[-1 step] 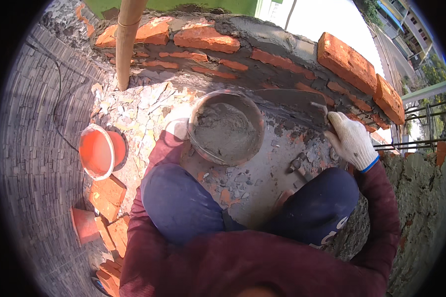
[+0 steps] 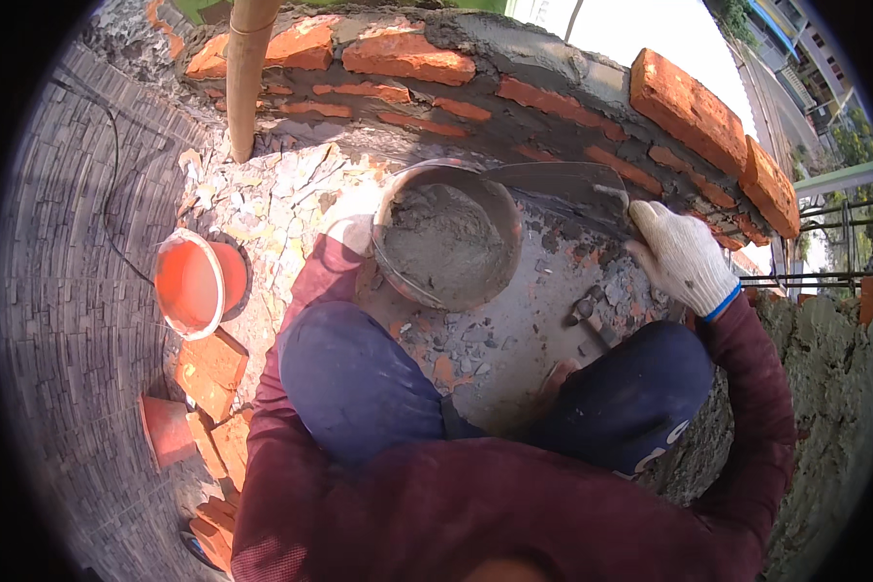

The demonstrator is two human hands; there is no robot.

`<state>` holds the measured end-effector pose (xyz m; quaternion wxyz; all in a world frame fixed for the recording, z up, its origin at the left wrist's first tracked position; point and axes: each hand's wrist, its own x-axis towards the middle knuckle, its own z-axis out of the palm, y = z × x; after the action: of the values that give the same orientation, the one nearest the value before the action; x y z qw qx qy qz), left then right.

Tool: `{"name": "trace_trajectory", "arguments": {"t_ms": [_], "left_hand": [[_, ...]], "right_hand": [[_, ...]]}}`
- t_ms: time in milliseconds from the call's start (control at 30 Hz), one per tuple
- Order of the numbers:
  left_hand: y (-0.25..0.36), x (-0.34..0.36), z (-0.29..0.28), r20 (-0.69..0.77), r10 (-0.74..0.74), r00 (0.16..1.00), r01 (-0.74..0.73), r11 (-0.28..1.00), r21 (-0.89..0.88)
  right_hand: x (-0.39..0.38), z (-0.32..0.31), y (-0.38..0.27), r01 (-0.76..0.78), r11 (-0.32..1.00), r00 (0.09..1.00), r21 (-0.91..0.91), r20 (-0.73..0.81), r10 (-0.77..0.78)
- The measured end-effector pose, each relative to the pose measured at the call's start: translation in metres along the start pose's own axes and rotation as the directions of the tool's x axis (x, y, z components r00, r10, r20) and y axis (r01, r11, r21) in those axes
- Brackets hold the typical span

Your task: The person scoops mortar from a bucket with a trowel, spreads it on a brick wall, and places bricks on top. They repeat this process, adjusting bricks and applying mortar between them to build up the wall.

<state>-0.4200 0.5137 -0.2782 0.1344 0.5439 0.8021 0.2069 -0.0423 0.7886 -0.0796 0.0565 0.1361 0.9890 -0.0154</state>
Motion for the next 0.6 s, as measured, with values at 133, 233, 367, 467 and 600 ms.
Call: {"name": "trace_trajectory", "arguments": {"t_ms": [133, 233, 367, 467, 600], "left_hand": [[-0.011, 0.017, -0.001, 0.127, 0.036, 0.991, -0.067, 0.965, 0.254], [0.004, 0.025, 0.004, -0.159, 0.229, 0.960, -0.187, 0.951, 0.245], [0.012, 0.007, -0.002, -0.248, 0.272, 0.930, -0.218, 0.950, 0.222], [0.019, -0.002, 0.000, -0.241, 0.239, 0.941, -0.214, 0.969, 0.126], [0.029, -0.020, -0.009, -0.235, 0.158, 0.959, -0.166, 0.986, -0.013]], "right_hand": [[0.091, 0.038, -0.050, 0.211, 0.931, 0.976, -0.297, 0.111, -0.186], [0.132, 0.094, -0.064, 0.243, 0.936, 0.969, -0.256, 0.098, -0.225], [0.118, 0.132, -0.078, 0.381, 0.897, 0.924, -0.225, 0.093, -0.370], [0.089, 0.109, -0.077, 0.399, 0.908, 0.900, -0.129, 0.246, -0.361], [0.089, 0.076, -0.061, 0.119, 0.993, 0.936, -0.007, 0.335, -0.110]]}}
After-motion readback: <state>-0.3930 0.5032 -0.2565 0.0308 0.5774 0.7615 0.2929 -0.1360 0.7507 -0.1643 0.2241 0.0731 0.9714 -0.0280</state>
